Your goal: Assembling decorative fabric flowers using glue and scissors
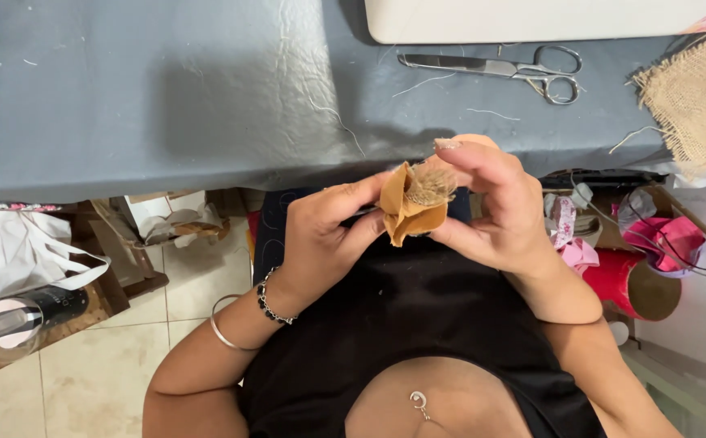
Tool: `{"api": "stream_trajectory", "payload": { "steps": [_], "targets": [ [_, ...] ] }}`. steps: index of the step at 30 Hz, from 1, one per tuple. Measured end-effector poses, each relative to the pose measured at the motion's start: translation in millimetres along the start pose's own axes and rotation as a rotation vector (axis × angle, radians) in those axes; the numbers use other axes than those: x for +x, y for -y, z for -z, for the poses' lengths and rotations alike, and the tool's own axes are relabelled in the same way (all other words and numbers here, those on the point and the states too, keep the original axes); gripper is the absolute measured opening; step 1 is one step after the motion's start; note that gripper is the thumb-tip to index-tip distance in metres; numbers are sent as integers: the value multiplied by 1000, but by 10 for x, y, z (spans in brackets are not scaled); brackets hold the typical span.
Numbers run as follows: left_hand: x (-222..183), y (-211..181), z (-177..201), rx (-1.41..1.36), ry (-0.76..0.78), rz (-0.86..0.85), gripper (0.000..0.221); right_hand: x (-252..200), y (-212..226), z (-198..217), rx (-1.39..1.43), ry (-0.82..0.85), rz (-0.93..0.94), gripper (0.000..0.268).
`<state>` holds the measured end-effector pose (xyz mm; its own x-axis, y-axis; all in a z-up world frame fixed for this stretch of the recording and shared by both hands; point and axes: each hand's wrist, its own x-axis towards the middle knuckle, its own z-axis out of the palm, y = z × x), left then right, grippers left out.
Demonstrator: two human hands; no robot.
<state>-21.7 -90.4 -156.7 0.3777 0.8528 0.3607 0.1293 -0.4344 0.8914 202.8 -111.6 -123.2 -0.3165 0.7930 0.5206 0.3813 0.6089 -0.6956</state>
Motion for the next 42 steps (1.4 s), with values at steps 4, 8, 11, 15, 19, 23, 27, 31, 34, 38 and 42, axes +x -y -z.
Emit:
{"api": "stream_trajectory", "payload": {
  "steps": [4, 8, 11, 15, 19, 23, 27, 31, 34, 38, 42],
  "targets": [
    [-7, 9, 14, -53, -11, -24, 24, 6, 49, 62, -51, -30, 10, 72],
    [6, 53, -2, -7, -28, -66, 23, -4, -1, 70, -276, -187, 221, 47],
    [-22, 85, -35, 27, -15, -78, 21, 84, 23, 62, -490, -170, 452, 41],
    [-43, 134, -59, 13, -6, -107, 14, -9, -38, 87, -529, -225, 448, 36],
    [-39, 138, -70, -21, -14, -83, 12, 26, -8, 26, -474, -193, 324, 16],
    [-27, 103, -28, -186, 46, -13, 21, 1, -11, -28, -484, -240, 350, 16],
    [-37, 144, 0, -290, 124, -20, 33, 21, 6, -18, -468, -229, 334, 22],
    [-73, 190, -30, -359, 76, -4, 25, 40, 56, 13, -467, -183, 347, 22],
    [-42, 213, -26, -432, 59, 26, 24, 85, 32, 35, -417, -143, 368, 24],
    [-46, 208, -10, -399, 80, -28, 27, 88, -29, 74, -475, -232, 484, 25],
    [-103, 315, -38, -507, 44, 22, 22, 75, 1, 71, -562, -220, 573, 14]
  ]
}}
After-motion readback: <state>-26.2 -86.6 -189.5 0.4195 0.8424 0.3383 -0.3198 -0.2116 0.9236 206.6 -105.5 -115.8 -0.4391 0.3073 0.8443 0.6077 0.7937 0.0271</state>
